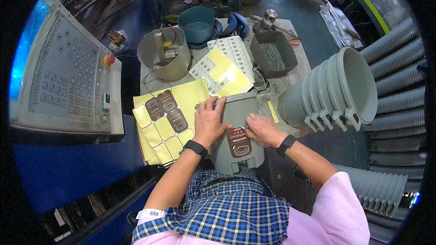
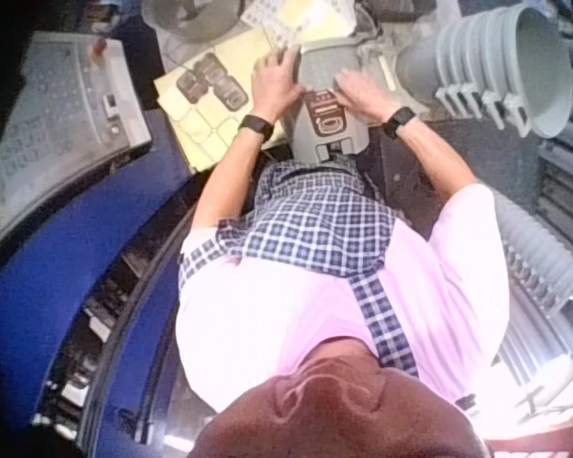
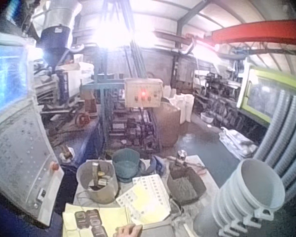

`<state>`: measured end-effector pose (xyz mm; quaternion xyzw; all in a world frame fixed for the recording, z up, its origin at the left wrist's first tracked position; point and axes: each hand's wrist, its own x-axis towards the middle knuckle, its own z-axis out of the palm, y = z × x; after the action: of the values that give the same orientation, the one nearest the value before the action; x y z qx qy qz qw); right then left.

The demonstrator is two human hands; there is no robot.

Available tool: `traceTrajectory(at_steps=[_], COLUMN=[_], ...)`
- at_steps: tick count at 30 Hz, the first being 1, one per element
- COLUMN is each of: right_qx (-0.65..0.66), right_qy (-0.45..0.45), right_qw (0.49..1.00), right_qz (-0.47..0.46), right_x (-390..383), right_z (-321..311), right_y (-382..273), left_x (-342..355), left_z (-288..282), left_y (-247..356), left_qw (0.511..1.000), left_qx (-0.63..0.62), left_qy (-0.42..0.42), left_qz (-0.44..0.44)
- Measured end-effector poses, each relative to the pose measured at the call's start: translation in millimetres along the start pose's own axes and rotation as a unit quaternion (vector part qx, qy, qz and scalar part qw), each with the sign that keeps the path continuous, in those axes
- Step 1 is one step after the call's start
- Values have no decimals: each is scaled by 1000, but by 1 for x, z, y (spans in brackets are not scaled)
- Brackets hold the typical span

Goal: The person retrieves gray plastic buckets from a machine, places them on a workbench, and applies adhesive labels to their sides. They use a small yellow tool to smooth the labels and remove excess backing before stacking the finished buckets.

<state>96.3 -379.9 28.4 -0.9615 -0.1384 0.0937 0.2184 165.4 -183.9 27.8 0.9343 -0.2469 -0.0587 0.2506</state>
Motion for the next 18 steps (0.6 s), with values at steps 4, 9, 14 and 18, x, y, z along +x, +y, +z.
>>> traceTrajectory(at_steps=[4, 9, 14, 18], right_qx=[-3, 207, 119, 11], right_qy=[74, 65, 37, 37], right_qw=[997, 975, 991, 999], right_qz=[-38, 53, 42, 31], right_x=[-6, -8, -4, -7], right_z=[5, 6, 7, 11], right_y=[-4, 0, 8, -1], left_x=[2, 14, 24, 27], left_z=[2, 4, 2, -1], left_y=[1, 3, 10, 16], left_qw=[999, 997, 997, 994], left_qx=[23, -3, 41, 72], left_qy=[24, 11, -44, -70], left_qz=[40, 83, 57, 32])
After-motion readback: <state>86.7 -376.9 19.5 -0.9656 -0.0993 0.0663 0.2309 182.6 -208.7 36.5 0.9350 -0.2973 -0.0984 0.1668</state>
